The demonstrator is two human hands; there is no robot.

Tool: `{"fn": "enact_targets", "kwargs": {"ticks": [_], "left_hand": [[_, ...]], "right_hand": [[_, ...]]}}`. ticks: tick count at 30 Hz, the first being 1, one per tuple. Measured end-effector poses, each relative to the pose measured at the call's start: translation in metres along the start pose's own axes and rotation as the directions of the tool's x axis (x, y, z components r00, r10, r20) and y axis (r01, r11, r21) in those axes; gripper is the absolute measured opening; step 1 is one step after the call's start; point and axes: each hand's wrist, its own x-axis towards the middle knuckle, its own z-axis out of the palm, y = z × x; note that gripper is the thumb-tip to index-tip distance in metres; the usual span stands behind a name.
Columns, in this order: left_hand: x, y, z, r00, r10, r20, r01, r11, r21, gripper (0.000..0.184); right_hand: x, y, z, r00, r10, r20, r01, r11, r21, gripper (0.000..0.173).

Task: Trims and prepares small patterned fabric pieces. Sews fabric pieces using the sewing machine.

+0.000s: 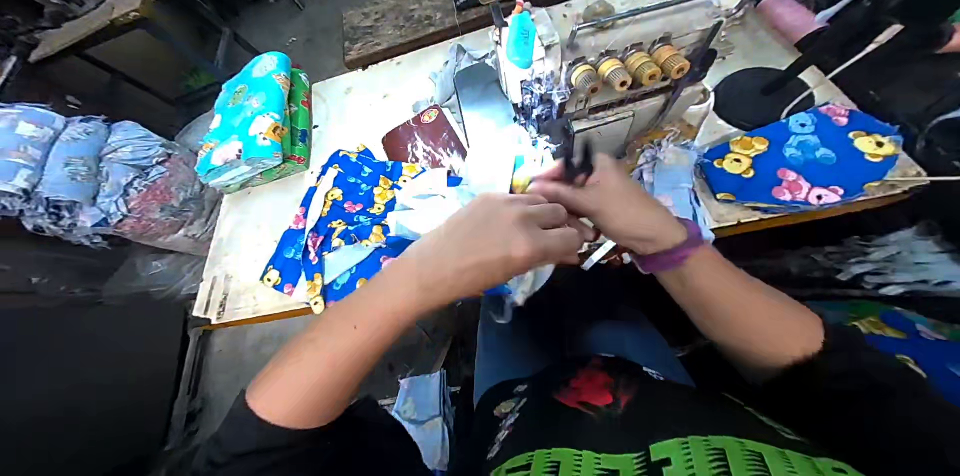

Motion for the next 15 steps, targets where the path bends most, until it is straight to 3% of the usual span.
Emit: {"fn": "enact_targets", "kwargs": {"ticks": [1, 3, 5, 7, 10, 15], "left_hand": [[-0.003, 0.007, -0.004, 0.997, -0.080, 0.012, 0.076, 0.978, 0.195, 0.018], [-0.014, 0.007, -0.009, 0.949, -0.313, 0.042, 0.262, 0.854, 0.450, 0.041], [-0.022, 0.006, -0.003, 0.901, -0.416, 0.122, 0.312, 0.818, 0.484, 0.053], [-0.018, 0.012, 0.007, 0.926, -0.329, 0.187, 0.253, 0.906, 0.339, 0.040], [-0.004, 0.016, 0.016, 0.973, -0.148, 0.179, 0.108, 0.971, 0.215, 0.023], [0.000, 0.015, 0.031, 0.994, 0.069, 0.089, -0.074, 0.996, 0.053, 0.020]], "right_hand": [[0.000, 0.003, 0.004, 0.995, 0.073, 0.062, -0.067, 0.994, -0.087, 0.007], [-0.005, 0.011, 0.004, 0.970, 0.201, 0.138, -0.166, 0.960, -0.227, 0.008], [-0.010, 0.017, -0.001, 0.957, 0.246, 0.153, -0.200, 0.943, -0.267, 0.008], [-0.012, 0.018, -0.002, 0.957, 0.240, 0.161, -0.193, 0.946, -0.261, 0.007], [-0.015, 0.016, -0.005, 0.970, 0.205, 0.128, -0.173, 0.959, -0.223, 0.006], [-0.021, 0.018, -0.009, 0.973, 0.203, 0.108, -0.181, 0.966, -0.184, 0.012]]}}
